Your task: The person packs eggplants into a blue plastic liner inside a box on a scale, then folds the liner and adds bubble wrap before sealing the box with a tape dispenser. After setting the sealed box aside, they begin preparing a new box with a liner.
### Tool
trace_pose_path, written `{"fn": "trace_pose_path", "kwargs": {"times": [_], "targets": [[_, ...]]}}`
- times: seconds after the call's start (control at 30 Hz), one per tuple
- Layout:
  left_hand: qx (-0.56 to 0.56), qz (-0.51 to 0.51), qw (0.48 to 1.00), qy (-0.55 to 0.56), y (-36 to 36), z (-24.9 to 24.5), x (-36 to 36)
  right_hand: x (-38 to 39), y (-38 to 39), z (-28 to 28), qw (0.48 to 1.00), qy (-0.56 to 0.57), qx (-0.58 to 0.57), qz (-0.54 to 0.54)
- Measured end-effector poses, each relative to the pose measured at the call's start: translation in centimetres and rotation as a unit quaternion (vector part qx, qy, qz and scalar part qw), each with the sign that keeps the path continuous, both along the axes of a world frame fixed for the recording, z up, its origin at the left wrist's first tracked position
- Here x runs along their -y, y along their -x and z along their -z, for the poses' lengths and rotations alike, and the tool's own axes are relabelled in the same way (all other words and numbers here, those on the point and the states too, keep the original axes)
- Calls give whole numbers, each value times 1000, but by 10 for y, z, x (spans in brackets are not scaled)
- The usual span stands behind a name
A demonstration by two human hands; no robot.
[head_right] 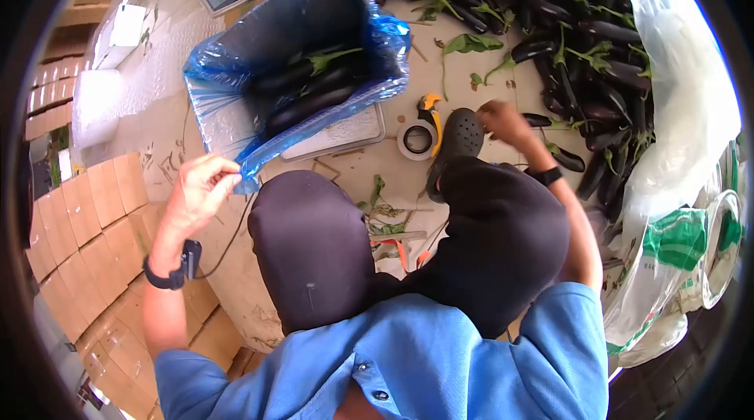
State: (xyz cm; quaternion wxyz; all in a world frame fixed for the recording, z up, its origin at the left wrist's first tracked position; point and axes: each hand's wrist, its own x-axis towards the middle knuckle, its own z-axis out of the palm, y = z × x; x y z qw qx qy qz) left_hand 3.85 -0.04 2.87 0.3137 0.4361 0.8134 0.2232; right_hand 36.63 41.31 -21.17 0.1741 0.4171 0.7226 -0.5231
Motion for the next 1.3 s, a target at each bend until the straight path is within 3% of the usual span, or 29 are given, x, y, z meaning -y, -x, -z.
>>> {"fn": "trace_pose_path", "kwargs": {"times": [0.03,0.1,0.17,0.23,0.37,0.4,0.47,0.5,0.53,0.57,0.63,0.7,0.77,0.93,1.03,1.1,1.13,1.17,1.23,1.3], "targets": [[3,-15,1000,-19,-7,3,4,18,0,7,996,-32,41,-74],[-30,-8,998,-55,-18,2,7,37,-13,36,969,-111,2,-219],[-2,-117,991,-71,-24,-4,10,43,-10,28,970,-53,-9,-238],[-62,-56,995,-60,-27,-10,19,42,-8,33,973,-58,-19,-223],[0,-79,997,26,-31,49,36,29,-12,35,983,-110,-26,-143],[60,-60,996,23,-31,69,41,21,-21,37,984,-116,-18,-132],[140,-43,989,34,-26,99,59,3,-26,41,991,-123,-38,32],[141,-59,986,60,-27,110,78,-8,-30,41,991,-125,-36,34],[147,-73,983,80,-25,119,97,-24,-38,37,966,-62,-80,237],[149,-88,980,100,-23,130,118,-45,-48,33,895,0,-122,429],[159,-119,972,124,-17,150,155,-108,-81,42,793,39,-292,533],[171,-156,962,144,-9,166,188,-163,-88,15,695,-24,-293,656],[189,-190,951,154,2,182,207,-203,-82,-17,655,-69,-285,697],[221,-231,936,149,27,211,209,-255,-67,-36,661,-87,-190,721],[99,-143,977,128,17,172,161,-271,-84,-7,652,-82,-176,733],[95,-129,978,137,16,156,145,-261,-92,-5,665,-62,-280,689],[93,-112,978,150,16,150,139,-246,-94,-10,663,8,-333,671],[94,-111,978,150,16,146,137,-221,-99,-14,663,6,-332,671],[56,-96,983,144,16,140,133,-172,-101,-23,686,193,-483,509],[81,-164,972,147,15,140,131,-118,-93,-44,711,256,-493,432]]}}
